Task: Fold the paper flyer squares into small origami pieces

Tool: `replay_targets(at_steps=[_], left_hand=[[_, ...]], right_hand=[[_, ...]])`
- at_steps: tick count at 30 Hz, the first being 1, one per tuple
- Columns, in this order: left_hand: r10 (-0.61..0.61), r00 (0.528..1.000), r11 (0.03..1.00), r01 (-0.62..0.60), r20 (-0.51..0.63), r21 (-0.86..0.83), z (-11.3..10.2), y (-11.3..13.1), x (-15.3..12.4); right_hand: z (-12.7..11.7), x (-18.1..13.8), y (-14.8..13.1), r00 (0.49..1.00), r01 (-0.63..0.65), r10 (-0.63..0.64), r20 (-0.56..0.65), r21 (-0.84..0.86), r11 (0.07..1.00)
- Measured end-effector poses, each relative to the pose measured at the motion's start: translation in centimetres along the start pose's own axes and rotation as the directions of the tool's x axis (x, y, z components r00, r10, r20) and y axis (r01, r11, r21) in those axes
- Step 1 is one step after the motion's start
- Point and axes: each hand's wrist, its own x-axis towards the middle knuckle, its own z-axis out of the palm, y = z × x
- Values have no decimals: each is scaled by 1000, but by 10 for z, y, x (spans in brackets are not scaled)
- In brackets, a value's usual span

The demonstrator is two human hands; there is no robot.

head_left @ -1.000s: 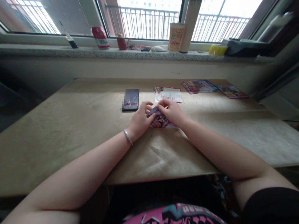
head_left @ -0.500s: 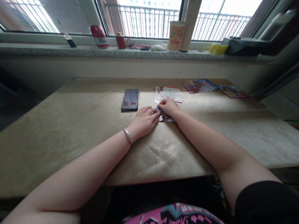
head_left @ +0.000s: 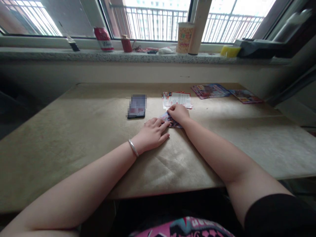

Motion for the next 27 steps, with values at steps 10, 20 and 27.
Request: replay_targets(at_steps=[10,20,27], left_hand=[[12,1000,1000,-12,1,-6,-2,0,1],[6,1000,999,-6,13,-47,1,-1,-1],[-44,998,993,50,52,-111,0,3,0]], right_hand=[[-1,10,6,1000,-7,8,-21,69,998],[1,13,11,998,-16,22,-58,95,995],[1,13,11,998,-14,20,-55,103,995]])
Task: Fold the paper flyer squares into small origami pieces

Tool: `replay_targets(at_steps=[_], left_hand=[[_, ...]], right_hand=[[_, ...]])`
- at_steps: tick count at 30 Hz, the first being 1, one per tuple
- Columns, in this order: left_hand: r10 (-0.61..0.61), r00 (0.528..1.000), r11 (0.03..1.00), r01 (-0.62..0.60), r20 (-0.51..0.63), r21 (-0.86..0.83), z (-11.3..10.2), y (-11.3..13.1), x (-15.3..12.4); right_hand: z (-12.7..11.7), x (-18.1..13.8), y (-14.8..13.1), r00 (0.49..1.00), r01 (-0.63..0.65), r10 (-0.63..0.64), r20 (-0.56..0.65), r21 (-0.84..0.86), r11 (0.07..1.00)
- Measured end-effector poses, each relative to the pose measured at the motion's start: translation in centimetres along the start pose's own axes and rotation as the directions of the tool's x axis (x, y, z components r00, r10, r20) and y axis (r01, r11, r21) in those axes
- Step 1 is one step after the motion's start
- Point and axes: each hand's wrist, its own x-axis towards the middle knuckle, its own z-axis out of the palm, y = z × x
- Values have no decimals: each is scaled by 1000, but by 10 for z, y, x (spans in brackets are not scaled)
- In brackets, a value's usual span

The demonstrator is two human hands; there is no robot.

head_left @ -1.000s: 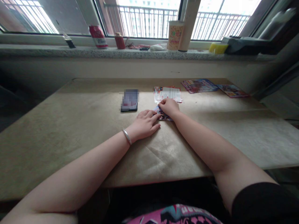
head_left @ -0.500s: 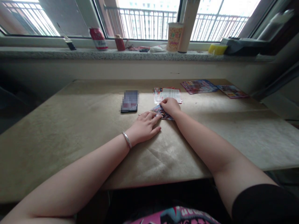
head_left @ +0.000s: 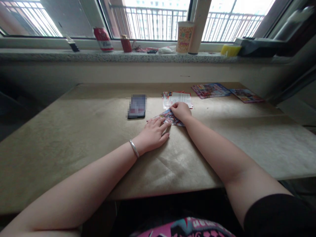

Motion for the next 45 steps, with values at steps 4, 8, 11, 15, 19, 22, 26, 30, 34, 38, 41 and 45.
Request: replay_targets(at_steps=[4,8,11,15,19,22,26,30,34,38,41,45], left_hand=[[-53,999,998,53,-3,-27,-2,3,0],[-104,995,994,105,4,-30,-3,6,-2],[-109,994,994,109,-2,-3,-3,7,-3],[-133,990,986,136,-38,96,-3,9,-7],[-167,984,964,177,-67,197,-8,13,-11],[-196,978,951,206,-66,231,-12,18,-13],[-231,971,932,237,-52,275,-15,22,-11],[-238,971,928,238,-33,286,-16,21,-10],[-267,963,917,267,-42,295,-18,17,-13],[-307,951,897,298,-27,326,-21,16,-16],[-340,940,879,325,-19,350,-22,18,-14],[-375,927,865,358,-21,351,-22,19,-11]], right_hand=[[0,-1,0,1000,-3,3,-5,4,1000],[0,-1,1,1000,0,0,-8,5,1000],[0,0,1,1000,1,-1,-8,1,1000],[1,0,2,1000,0,0,-6,3,1000],[1,-1,3,1000,13,-13,-8,16,1000],[0,-1,3,1000,12,-12,-1,18,1000],[0,-2,3,1000,15,-15,4,19,1000],[0,-3,2,1000,15,-15,6,23,1000],[0,-4,2,1000,18,-18,5,26,999],[0,-4,3,1000,27,-27,-7,26,999],[1,-3,4,1000,28,-28,-6,28,999],[2,-2,5,999,32,-31,-11,34,999]])
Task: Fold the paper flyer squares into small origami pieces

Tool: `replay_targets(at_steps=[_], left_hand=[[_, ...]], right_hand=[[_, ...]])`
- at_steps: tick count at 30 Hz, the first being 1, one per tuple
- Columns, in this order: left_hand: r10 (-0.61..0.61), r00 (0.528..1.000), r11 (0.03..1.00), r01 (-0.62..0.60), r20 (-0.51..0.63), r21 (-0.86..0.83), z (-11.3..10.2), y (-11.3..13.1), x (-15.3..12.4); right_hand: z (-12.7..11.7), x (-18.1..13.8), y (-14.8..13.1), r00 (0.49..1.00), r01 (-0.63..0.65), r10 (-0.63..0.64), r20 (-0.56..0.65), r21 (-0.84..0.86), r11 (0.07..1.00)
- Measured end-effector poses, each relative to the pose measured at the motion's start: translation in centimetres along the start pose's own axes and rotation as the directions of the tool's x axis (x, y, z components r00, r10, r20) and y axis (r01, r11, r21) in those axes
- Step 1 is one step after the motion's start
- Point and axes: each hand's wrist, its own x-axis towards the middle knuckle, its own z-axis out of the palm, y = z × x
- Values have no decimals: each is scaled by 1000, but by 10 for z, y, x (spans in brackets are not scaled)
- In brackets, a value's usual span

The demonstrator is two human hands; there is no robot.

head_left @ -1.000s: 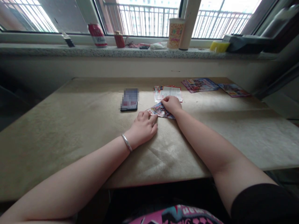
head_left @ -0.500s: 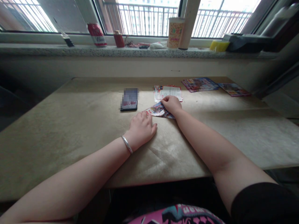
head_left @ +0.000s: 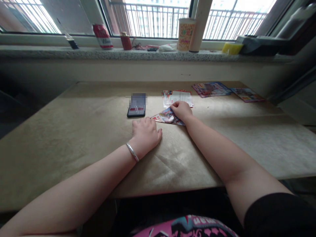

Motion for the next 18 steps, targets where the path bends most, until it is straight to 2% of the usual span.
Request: replay_targets(at_steps=[9,15,18], left_hand=[[-7,1000,1000,7,-24,-2,1,-9,-1],[82,996,996,-81,-31,27,0,-12,-1],[87,995,996,-86,-54,28,2,-15,-2]], right_hand=[[-1,-1,-1,1000,-10,10,11,-5,1000],[0,0,0,1000,-2,2,12,-14,1000],[0,0,-1,1000,-1,1,14,-13,1000]])
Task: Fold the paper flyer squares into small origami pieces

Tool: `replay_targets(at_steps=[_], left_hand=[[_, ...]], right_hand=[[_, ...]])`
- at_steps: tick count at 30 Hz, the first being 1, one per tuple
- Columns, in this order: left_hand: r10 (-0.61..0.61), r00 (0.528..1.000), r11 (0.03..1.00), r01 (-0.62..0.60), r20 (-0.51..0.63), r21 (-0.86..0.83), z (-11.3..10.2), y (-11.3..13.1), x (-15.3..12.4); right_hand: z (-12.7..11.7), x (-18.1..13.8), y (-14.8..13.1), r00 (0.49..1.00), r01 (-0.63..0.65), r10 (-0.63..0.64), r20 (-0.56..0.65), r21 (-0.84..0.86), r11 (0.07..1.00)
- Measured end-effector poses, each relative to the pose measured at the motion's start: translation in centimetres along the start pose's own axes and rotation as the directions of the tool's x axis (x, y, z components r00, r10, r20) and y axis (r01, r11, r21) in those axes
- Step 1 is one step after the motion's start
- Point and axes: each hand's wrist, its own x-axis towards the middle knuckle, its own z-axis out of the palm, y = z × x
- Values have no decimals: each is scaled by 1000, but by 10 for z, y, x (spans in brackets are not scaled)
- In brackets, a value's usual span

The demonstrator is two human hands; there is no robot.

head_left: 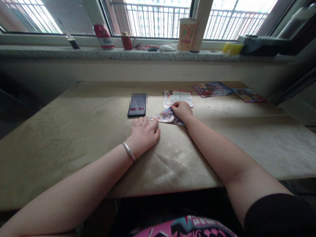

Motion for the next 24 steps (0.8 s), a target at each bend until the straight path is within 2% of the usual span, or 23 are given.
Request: replay_targets(at_steps=[4,8,10,15,20,24], left_hand=[[35,998,999,-37,-59,-31,1,1,-3],[159,981,982,-170,-114,-88,2,0,-2],[224,967,964,-238,-123,-115,4,-3,0],[233,963,935,-261,-137,-240,13,-11,9],[367,918,860,-397,-154,-319,17,-9,17],[366,922,854,-387,-125,-349,16,-4,21]], right_hand=[[-6,4,1,999,21,-23,32,37,999],[-13,8,8,996,54,-56,69,32,998],[-15,7,13,995,70,-71,72,11,997],[-15,2,17,994,96,-94,60,-27,995],[-16,1,12,994,97,-92,59,-94,991],[-16,-1,9,994,107,-101,46,-147,983]])
